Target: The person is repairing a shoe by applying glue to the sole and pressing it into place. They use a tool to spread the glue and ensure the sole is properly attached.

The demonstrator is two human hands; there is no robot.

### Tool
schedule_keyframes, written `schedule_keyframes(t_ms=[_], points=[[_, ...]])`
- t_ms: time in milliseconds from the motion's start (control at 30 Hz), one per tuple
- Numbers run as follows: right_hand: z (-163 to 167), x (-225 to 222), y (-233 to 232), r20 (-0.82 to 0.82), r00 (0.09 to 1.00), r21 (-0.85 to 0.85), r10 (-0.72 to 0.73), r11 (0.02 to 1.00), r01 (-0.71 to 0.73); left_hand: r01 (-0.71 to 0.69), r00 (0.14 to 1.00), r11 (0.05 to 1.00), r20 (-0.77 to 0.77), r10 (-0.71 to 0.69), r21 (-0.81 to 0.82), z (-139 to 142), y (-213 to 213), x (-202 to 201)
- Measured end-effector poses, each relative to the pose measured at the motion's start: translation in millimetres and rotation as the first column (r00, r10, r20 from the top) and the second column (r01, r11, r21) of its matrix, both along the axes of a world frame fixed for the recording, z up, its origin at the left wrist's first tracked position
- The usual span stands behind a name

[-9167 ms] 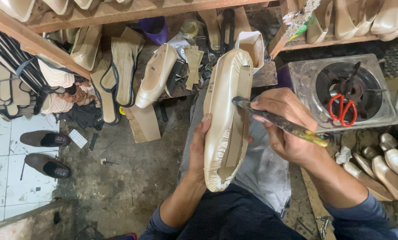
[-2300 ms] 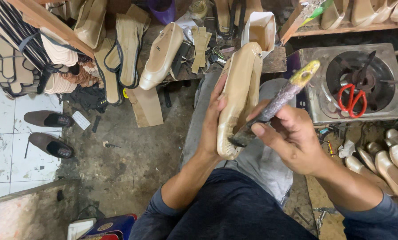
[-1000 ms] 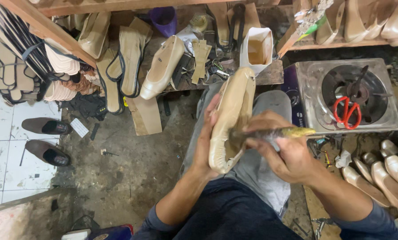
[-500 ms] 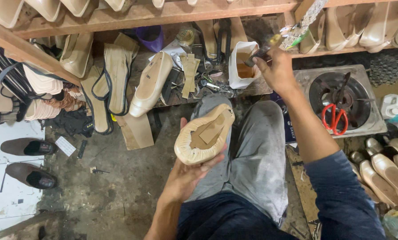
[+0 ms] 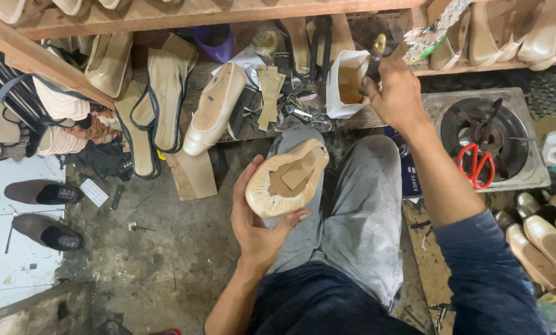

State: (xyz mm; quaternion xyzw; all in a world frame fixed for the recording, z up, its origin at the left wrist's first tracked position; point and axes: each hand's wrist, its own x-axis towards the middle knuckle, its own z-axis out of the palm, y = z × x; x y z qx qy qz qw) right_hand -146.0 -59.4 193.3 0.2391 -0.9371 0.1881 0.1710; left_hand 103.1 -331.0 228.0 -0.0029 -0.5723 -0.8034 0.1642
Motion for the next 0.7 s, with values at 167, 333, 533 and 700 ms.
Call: schedule_keyframes(t_ms=[167,333,533,700], points=[[60.2,63.5,-12.4,0.544,0.831,-0.541,0.114,0.805,0.244,-0.064,0.976,0.972,-0.216,0.014,-0.227,-12.8,13.5,7.5],[112.0,199.4,-35.7,0.079,0.942,-0.886,0.327,0.456,-0.084,-0.028,0.918,0.986,-0.395,-0.039,-0.162,-9.6,44.1,9.2],[133.2,278.1,-58.5,-0.145,0.98,-0.706,0.135,0.68,-0.198,-0.156,0.832,0.954,-0.554,-0.013,-0.256,15.1,67.8,12.0],[149.3,286.6,-46.5,-0.143,0.967,-0.57,0.211,0.781,-0.254,-0.149,0.824,0.944,-0.565,-0.046,-0.294,26.0,63.2,17.9]])
